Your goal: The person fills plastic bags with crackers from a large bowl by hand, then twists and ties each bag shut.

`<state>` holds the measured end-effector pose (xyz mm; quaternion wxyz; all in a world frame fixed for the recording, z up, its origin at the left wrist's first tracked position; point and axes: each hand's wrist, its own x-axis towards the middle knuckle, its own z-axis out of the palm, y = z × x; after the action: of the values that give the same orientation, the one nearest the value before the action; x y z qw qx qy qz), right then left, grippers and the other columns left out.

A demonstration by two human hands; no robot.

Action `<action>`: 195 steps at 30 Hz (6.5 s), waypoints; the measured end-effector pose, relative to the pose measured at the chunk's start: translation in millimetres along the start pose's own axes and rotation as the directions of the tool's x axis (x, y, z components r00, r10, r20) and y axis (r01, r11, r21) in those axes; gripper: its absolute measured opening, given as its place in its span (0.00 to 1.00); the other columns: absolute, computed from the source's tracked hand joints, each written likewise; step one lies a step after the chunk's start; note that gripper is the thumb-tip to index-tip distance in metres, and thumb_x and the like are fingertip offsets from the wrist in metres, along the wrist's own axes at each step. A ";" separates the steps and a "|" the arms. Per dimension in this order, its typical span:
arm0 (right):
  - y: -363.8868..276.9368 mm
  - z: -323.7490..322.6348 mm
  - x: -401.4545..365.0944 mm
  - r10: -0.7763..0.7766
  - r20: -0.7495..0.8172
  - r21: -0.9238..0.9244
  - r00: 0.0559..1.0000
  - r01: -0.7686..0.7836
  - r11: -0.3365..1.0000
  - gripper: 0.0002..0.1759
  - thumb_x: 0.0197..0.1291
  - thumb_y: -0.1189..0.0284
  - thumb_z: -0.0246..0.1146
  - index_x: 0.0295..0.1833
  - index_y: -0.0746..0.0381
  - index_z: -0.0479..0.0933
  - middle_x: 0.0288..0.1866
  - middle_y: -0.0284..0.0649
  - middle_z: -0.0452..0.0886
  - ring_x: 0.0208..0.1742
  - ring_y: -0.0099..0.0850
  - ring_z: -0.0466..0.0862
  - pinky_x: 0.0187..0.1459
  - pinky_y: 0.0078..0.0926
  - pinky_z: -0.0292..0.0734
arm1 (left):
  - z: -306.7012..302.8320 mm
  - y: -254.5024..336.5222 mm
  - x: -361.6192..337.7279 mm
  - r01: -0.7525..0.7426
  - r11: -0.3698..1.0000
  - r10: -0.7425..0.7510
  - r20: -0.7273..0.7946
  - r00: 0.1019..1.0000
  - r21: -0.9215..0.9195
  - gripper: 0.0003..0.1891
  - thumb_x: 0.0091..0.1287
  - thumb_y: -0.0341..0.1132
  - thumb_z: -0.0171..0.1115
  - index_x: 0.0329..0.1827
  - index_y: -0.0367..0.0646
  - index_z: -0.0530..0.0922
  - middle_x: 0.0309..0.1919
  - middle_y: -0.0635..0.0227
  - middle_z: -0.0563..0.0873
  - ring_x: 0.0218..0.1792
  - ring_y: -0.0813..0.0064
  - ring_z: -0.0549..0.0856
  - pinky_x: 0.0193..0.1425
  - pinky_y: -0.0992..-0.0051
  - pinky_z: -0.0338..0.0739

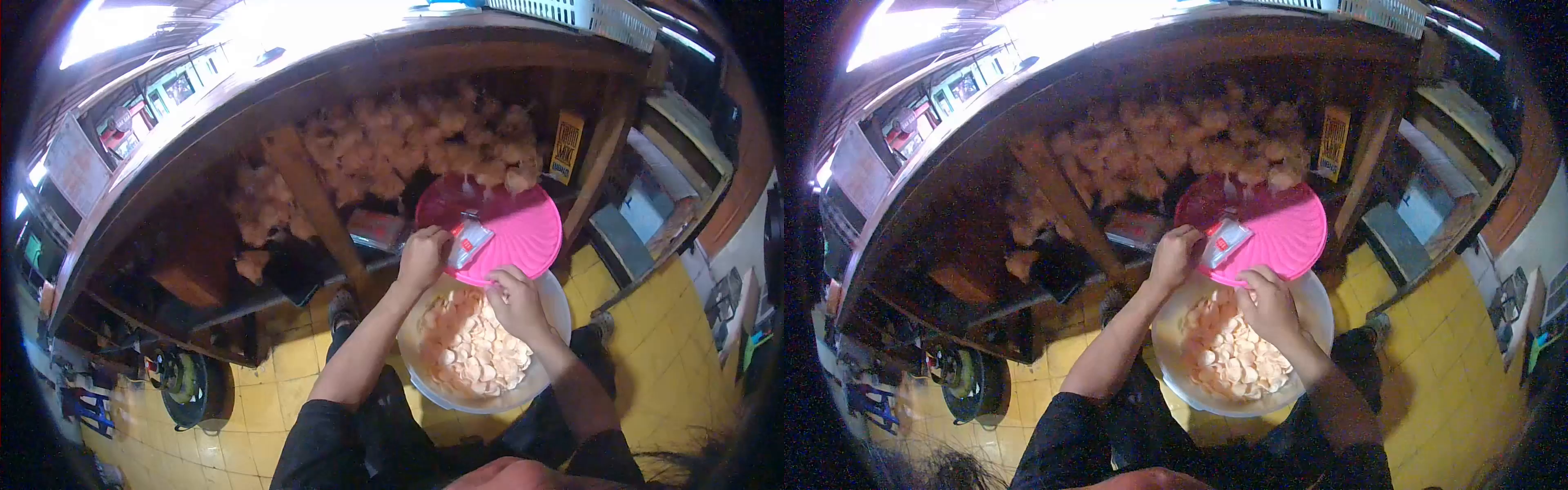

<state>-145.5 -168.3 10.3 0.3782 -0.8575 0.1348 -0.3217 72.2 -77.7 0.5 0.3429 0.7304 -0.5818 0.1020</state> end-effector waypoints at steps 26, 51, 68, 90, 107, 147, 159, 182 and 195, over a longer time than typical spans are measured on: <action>26.6 11.6 23.0 -0.038 -0.060 -0.214 0.997 0.024 0.976 0.07 0.64 0.77 0.58 0.42 0.68 0.79 0.46 0.51 0.79 0.49 0.48 0.80 0.53 0.39 0.75 | 2.2 58.7 -30.8 -0.070 0.988 0.086 0.121 0.989 -0.135 0.16 0.57 0.28 0.64 0.49 0.42 0.77 0.50 0.58 0.80 0.41 0.51 0.85 0.42 0.58 0.82; 18.7 -0.1 19.3 -0.266 -0.122 -0.201 0.956 0.238 0.950 0.09 0.64 0.74 0.64 0.47 0.66 0.82 0.43 0.44 0.85 0.43 0.37 0.84 0.49 0.31 0.78 | 15.1 50.9 -14.8 -0.056 0.998 0.049 -0.217 0.975 -0.025 0.07 0.51 0.27 0.66 0.33 0.42 0.78 0.33 0.61 0.83 0.37 0.56 0.82 0.42 0.60 0.75; -14.0 -20.7 8.0 0.333 0.309 0.636 0.891 -0.454 0.624 0.22 0.63 0.80 0.62 0.62 0.68 0.68 0.45 0.43 0.84 0.44 0.24 0.83 0.47 0.20 0.78 | -24.6 95.2 -35.4 -0.193 0.955 0.177 -0.090 0.980 -0.227 0.24 0.67 0.41 0.64 0.63 0.42 0.72 0.47 0.52 0.84 0.48 0.53 0.82 0.53 0.60 0.75; -17.5 27.3 -10.6 0.353 0.343 0.613 0.870 -0.492 0.618 0.17 0.58 0.77 0.71 0.51 0.66 0.74 0.42 0.38 0.82 0.44 0.22 0.82 0.42 0.19 0.80 | -33.0 106.4 -89.0 0.408 0.704 -0.444 0.089 0.892 -0.581 0.16 0.57 0.37 0.78 0.34 0.39 0.76 0.24 0.71 0.81 0.26 0.84 0.78 0.33 0.76 0.76; -21.0 27.5 0.6 0.295 0.305 0.610 0.905 -0.424 0.669 0.21 0.54 0.84 0.71 0.53 0.67 0.73 0.44 0.39 0.81 0.46 0.24 0.83 0.50 0.22 0.80 | -24.3 68.2 -92.0 0.544 0.499 -0.242 0.494 0.835 -0.675 0.06 0.67 0.29 0.68 0.41 0.39 0.79 0.35 0.70 0.85 0.34 0.83 0.83 0.38 0.78 0.80; 0.8 0.4 -19.7 0.149 0.516 0.083 0.843 -0.222 0.971 0.27 0.60 0.71 0.67 0.65 0.68 0.72 0.53 0.45 0.82 0.54 0.26 0.81 0.54 0.26 0.78 | -39.5 66.8 -84.6 0.558 0.706 -0.385 0.424 0.820 -0.437 0.16 0.60 0.19 0.51 0.49 0.31 0.80 0.48 0.49 0.82 0.34 0.60 0.88 0.45 0.67 0.81; -10.4 13.5 -18.8 0.191 0.275 0.133 0.942 -0.234 0.963 0.23 0.58 0.74 0.68 0.56 0.65 0.68 0.49 0.49 0.81 0.52 0.41 0.83 0.54 0.37 0.76 | -20.7 89.4 -84.7 0.660 0.214 -0.422 0.541 0.727 -0.720 0.21 0.73 0.32 0.59 0.66 0.32 0.73 0.53 0.60 0.81 0.31 0.78 0.85 0.32 0.79 0.81; -13.9 8.0 -15.0 0.375 0.525 0.419 0.764 -0.616 0.668 0.17 0.61 0.76 0.65 0.54 0.73 0.77 0.46 0.46 0.84 0.48 0.27 0.84 0.48 0.24 0.81 | -21.6 86.8 -81.0 0.666 0.309 -0.597 0.407 0.691 -0.679 0.10 0.67 0.31 0.68 0.48 0.36 0.85 0.32 0.68 0.88 0.27 0.83 0.83 0.27 0.81 0.74; -21.8 5.2 -6.9 0.487 0.436 0.483 0.757 -0.654 0.583 0.21 0.57 0.76 0.71 0.56 0.70 0.76 0.50 0.42 0.82 0.47 0.27 0.83 0.41 0.19 0.81 | -32.4 77.7 -77.2 0.547 -0.088 -0.574 0.491 0.655 -0.833 0.11 0.70 0.31 0.64 0.51 0.36 0.83 0.38 0.66 0.88 0.30 0.81 0.86 0.27 0.82 0.78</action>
<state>-147.6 -147.3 20.6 0.7305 -0.6310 0.2439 -0.0930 -14.5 -4.3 12.0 0.7258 0.5245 -0.1480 -0.4198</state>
